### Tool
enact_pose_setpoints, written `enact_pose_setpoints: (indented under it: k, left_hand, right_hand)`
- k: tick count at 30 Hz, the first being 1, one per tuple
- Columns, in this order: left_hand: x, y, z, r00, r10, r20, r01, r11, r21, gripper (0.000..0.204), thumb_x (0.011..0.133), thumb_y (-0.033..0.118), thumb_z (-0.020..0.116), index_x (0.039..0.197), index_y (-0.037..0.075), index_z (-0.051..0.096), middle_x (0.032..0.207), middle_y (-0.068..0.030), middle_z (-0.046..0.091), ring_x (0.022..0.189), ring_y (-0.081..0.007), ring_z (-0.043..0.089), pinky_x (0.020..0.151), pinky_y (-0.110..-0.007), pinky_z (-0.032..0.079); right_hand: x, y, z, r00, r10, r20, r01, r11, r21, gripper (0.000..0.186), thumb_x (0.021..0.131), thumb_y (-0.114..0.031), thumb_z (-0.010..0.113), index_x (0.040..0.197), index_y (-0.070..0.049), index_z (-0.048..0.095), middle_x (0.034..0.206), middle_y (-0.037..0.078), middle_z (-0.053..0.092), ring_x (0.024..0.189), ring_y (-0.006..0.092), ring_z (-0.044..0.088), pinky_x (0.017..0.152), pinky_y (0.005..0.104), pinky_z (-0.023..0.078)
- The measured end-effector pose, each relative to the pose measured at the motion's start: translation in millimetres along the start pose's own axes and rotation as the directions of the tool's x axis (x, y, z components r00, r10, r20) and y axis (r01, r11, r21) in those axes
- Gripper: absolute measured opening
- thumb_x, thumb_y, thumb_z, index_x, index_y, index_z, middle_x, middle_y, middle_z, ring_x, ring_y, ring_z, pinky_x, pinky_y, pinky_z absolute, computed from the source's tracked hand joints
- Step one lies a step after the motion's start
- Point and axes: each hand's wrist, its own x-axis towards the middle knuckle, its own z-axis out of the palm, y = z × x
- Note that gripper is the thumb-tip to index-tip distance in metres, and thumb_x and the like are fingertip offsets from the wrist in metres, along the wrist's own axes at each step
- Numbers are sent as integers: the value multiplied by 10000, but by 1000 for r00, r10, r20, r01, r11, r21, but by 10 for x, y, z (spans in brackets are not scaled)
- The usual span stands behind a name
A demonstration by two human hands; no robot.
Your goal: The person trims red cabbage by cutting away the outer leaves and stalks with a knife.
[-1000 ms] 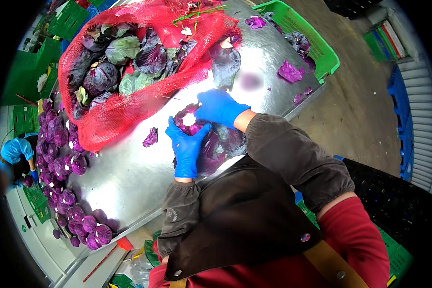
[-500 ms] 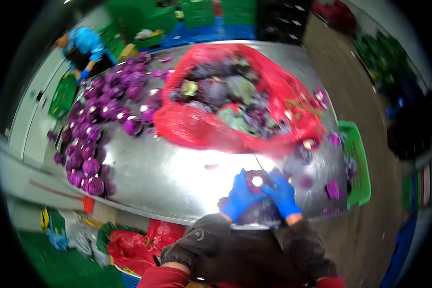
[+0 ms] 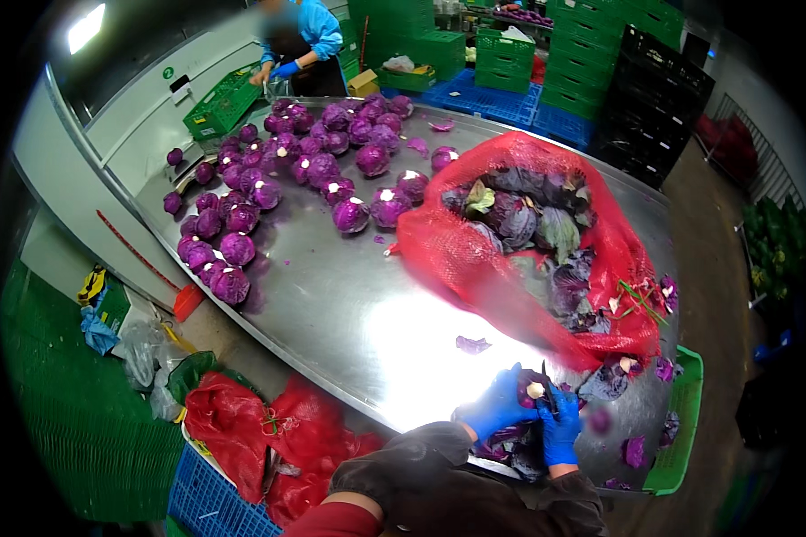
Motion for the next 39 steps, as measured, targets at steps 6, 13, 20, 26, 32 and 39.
enact_pose_setpoints:
  k: [6,13,20,26,32,39]
  left_hand:
    - [119,-215,17,999,-43,18,41,992,117,1130,601,413,902,1453,-33,308,1381,-248,442,1255,-349,498,1045,-415,427]
    - [229,-395,48,993,-100,62,103,994,-47,1151,592,447,901,1466,-10,307,1449,-254,380,1339,-383,394,1118,-429,341]
    - [174,-288,190,1000,15,-13,-13,987,160,1173,626,460,887,1482,-14,241,1322,-228,438,1211,-352,502,999,-432,452]
    - [121,-114,290,999,-42,19,33,940,339,1179,620,497,860,1483,-7,235,1299,-259,436,1195,-420,480,967,-474,457]
    - [77,-77,289,1000,4,-2,-3,926,378,1168,606,488,864,1476,2,255,1272,-249,456,1149,-411,506,936,-467,474]
    - [127,-93,221,995,85,-48,-73,973,218,1156,604,480,885,1453,-34,292,1282,-241,465,1184,-363,518,978,-432,458]
  right_hand:
    - [336,93,-111,912,220,345,-250,967,43,266,745,-228,817,955,-90,730,809,59,657,718,166,627,666,308,499]
    - [402,228,-134,845,308,436,-469,818,332,176,797,-156,779,836,-17,678,736,-19,611,713,62,522,645,254,459]
    - [196,121,-120,934,334,124,-348,932,105,166,758,-109,703,805,-20,571,708,35,558,650,131,510,627,311,460]
    - [56,258,-198,846,491,209,-477,871,-117,243,768,-154,695,914,7,587,803,154,653,724,243,638,671,399,501]
    - [-184,679,-21,861,503,74,-502,864,-27,212,718,-171,714,851,-20,647,746,169,670,681,286,660,644,399,510]
    - [-495,1167,-62,801,589,101,-594,764,253,242,788,-94,665,1020,-29,644,839,63,648,759,139,591,707,334,506]
